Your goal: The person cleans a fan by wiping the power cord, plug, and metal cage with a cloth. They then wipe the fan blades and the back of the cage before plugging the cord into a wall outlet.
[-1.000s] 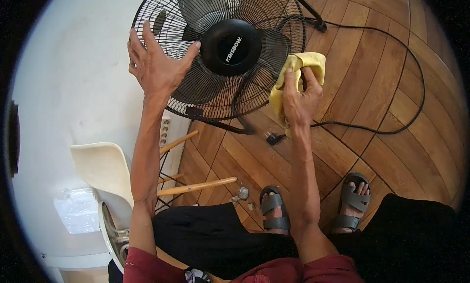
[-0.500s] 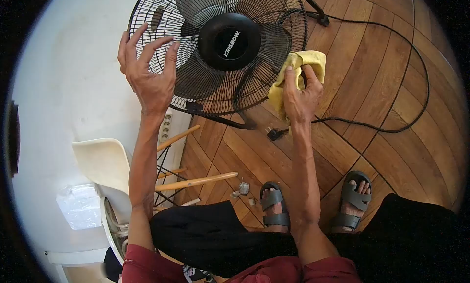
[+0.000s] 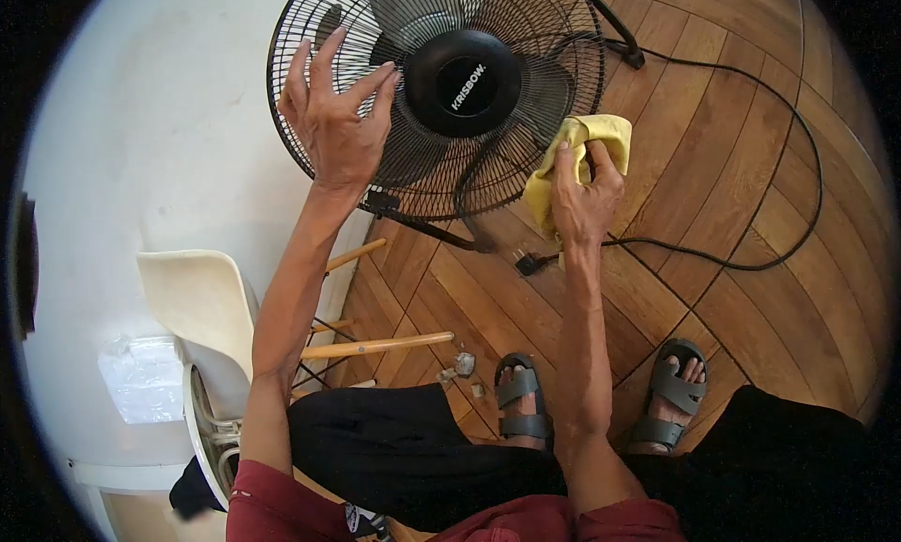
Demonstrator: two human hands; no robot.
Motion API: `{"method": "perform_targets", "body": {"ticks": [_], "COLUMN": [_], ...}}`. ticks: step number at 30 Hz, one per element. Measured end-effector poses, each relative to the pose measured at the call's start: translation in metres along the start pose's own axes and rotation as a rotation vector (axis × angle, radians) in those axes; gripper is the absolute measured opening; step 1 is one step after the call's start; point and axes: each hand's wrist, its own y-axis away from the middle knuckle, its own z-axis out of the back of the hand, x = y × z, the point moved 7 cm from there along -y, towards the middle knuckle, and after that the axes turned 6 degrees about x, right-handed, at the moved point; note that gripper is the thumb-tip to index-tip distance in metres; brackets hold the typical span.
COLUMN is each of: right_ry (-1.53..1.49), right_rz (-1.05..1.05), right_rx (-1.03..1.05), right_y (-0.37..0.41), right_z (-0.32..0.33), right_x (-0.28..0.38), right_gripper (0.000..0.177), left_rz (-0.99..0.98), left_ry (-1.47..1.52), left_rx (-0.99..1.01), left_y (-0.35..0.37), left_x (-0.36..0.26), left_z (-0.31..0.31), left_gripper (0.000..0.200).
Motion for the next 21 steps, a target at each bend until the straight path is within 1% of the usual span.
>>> {"method": "perform_targets", "body": {"ticks": [5, 8, 11, 14, 17, 20, 21], "right_ry": [-0.007, -0.003, 0.013, 0.033, 0.04, 0.044, 0.033], "right_rz": [0.03, 0.028, 0.055, 0.036, 0.025, 0.029, 0.012], "right_rx": [0.0, 0.009, -0.008, 0.0, 0.004, -0.009, -0.014], "right_y": [0.001, 0.002, 0.001, 0.001, 0.0, -0.001, -0.002], "right_z": [-0.003, -0.002, -0.001, 0.0, 0.001, 0.003, 0.005], "right_x": [-0.003, -0.002, -0.002, -0.002, -0.002, -0.001, -0.004], "right_gripper": [0.026, 0.026, 0.026, 0.025, 0.026, 0.026, 0.026], "left_rz": [-0.034, -0.03, -0.016, -0.044, -0.017, 0.067, 0.032], "left_ry": [-0.004, -0.059, -0.116, -0.129, -0.069, 0.157, 0.127], "left_rx": [-0.054, -0.06, -0.031, -0.02, 0.018, 0.067, 0.07], "left_y": [0.0, -0.002, -0.003, -0.004, -0.006, -0.002, 0.003], "left_x": [-0.005, -0.01, -0.012, -0.014, -0.011, 0.003, -0.004], "left_z": [-0.002, -0.004, -0.007, -0.012, -0.017, -0.019, -0.013], "left_gripper": [0.007, 0.008, 0.008, 0.007, 0.006, 0.007, 0.008]}}
